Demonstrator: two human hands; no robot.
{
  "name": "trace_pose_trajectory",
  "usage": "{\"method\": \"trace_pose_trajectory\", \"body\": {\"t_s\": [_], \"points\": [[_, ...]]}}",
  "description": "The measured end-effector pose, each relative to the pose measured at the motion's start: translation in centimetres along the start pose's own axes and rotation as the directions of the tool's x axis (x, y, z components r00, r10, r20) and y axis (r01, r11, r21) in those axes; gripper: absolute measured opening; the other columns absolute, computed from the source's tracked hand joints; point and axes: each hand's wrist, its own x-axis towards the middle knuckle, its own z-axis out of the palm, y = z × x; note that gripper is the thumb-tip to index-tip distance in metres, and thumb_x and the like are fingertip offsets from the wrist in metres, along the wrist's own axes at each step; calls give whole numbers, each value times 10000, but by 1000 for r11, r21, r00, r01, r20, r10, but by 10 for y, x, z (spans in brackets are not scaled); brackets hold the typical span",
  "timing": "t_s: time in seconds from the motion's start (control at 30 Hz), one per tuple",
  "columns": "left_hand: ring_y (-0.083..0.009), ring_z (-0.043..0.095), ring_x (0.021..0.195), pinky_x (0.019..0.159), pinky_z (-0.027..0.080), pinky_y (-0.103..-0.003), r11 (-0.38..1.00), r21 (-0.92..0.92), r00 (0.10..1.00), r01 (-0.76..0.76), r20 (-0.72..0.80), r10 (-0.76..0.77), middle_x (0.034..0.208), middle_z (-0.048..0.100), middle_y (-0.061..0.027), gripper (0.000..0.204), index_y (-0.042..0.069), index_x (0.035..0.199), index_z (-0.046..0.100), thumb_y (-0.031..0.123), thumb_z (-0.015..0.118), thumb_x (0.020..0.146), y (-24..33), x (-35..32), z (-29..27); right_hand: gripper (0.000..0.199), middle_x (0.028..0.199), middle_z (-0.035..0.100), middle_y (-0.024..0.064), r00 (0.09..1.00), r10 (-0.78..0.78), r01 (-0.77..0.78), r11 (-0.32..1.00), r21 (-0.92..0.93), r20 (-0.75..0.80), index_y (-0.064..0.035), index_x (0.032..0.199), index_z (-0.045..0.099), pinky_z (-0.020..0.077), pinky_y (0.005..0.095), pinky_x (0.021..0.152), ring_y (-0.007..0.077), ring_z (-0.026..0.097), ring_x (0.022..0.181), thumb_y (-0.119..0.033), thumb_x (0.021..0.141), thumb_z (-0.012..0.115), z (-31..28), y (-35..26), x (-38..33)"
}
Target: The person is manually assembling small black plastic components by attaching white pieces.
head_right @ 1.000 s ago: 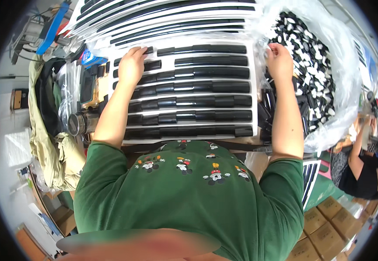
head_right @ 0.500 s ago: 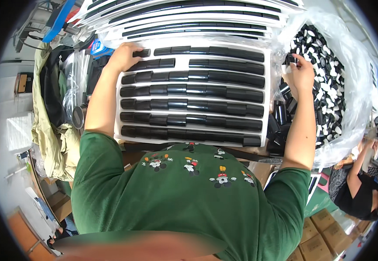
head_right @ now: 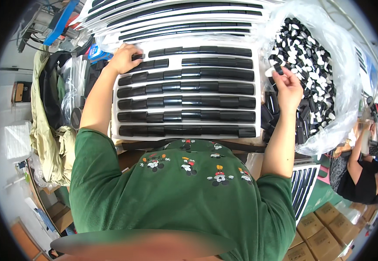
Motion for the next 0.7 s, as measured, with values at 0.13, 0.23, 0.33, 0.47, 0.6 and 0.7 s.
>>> {"method": "trace_pose_trajectory", "body": {"t_s": [0.13,0.23,0.33,0.47,0.6,0.7], "points": [[-212,600,773,694,492,-299,748,-663,934,23,-252,-252,885,622,-102,305,37,1051,585,85,670,762,37,-9,7,302,868,650,49,994,-26,-1,968,251,102,63,1083,596,466,193,727,88,602,765,64,784,642,11,-10,-29],[-254,613,952,791,548,-315,-455,-890,972,18,123,-202,1027,603,-123,403,28,1194,497,-64,572,809,99,-29,23,355,1001,637,104,989,61,-89,970,226,131,70,1122,570,481,213,781,130,612,860,96,772,627,32,-17,-50],[-309,594,1011,868,536,-378,-649,-761,990,8,99,-104,1104,578,-156,380,37,1196,522,-90,517,838,181,-37,19,382,1016,598,70,992,-97,39,848,529,82,18,1113,603,463,183,699,78,568,820,116,746,647,80,-42,-79],[-239,609,990,849,527,-331,-579,-815,990,40,111,-88,1107,598,-156,412,36,1207,535,-110,537,821,227,-47,20,365,1116,559,98,961,-265,191,844,501,81,14,1103,608,482,206,732,106,582,843,114,753,640,100,-46,-93],[-174,612,961,836,516,-292,-357,-933,987,-44,14,-160,1100,605,-135,414,5,1188,544,-110,588,792,240,-47,12,369,1148,549,103,933,-201,77,922,379,297,7,1118,596,481,253,829,154,573,992,33,757,670,95,-51,-104],[-165,594,984,842,498,-287,-338,-940,982,50,108,-155,1132,599,-123,400,-19,1158,559,-90,632,771,241,-49,3,532,1206,534,120,870,-336,303,942,146,361,-17,1184,547,466,295,877,209,565,1044,-54,692,746,85,-60,-103]]}}
